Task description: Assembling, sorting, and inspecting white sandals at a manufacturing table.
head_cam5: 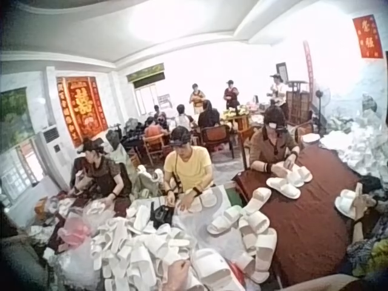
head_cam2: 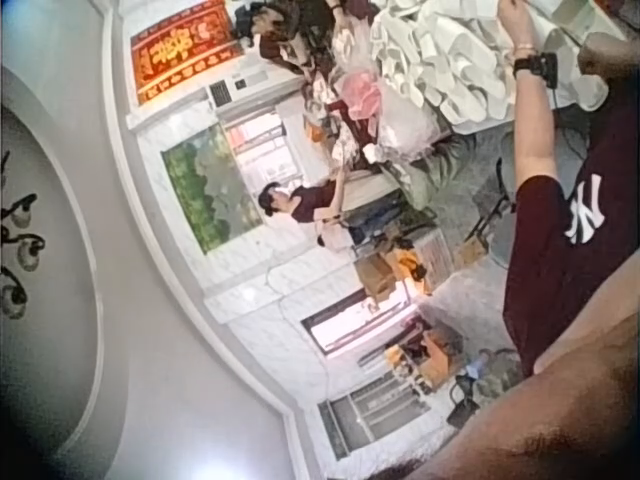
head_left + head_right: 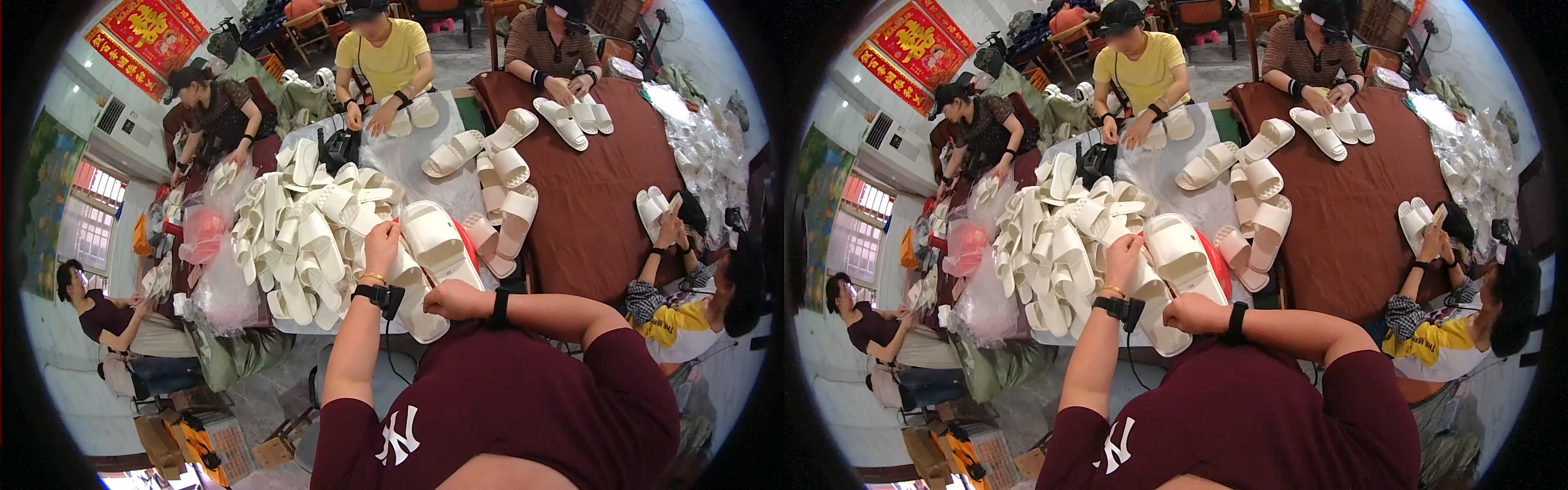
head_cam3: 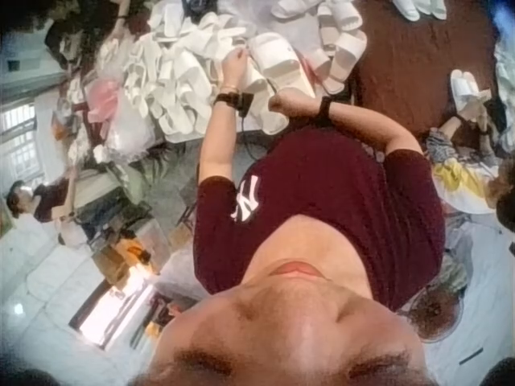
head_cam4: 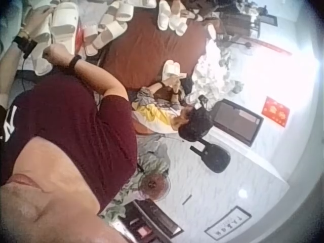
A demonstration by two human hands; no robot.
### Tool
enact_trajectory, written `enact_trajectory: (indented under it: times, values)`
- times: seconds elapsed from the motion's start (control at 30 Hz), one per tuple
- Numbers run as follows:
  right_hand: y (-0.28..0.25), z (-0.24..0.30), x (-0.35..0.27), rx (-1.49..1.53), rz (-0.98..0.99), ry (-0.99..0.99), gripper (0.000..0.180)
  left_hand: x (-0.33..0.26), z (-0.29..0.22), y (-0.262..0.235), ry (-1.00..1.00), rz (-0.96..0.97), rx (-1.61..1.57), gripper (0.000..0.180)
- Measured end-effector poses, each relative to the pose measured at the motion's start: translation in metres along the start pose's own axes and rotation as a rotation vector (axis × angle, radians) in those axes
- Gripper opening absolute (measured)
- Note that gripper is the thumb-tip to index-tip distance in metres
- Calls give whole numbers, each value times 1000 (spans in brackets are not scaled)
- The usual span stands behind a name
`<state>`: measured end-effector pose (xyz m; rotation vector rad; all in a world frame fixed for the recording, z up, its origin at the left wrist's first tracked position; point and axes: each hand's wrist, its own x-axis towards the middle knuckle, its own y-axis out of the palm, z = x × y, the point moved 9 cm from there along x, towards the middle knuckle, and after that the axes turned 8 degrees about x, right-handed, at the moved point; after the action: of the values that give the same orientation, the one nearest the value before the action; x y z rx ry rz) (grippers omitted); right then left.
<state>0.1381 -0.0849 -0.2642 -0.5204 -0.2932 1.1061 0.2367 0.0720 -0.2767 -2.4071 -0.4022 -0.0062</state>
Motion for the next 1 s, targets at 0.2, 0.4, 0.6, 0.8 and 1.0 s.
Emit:
enact_trajectory:
  times: [0.2,0.4,0.6,0.8,1.0]
  values:
    - [13,-19,-3,485,120,285,19,0,5,3,-21,17,10,27]
    - [1,-37,6,389,115,317,18,4,4,4,0,20,39,27]
    - [-46,-40,21,-271,-175,129,14,22,-6,19,-13,153,26,29]
    - [-51,-31,14,-429,-322,-52,9,41,2,43,-41,271,-52,25]
    - [-52,-31,13,-470,-346,-74,9,42,6,69,-114,403,-209,26]
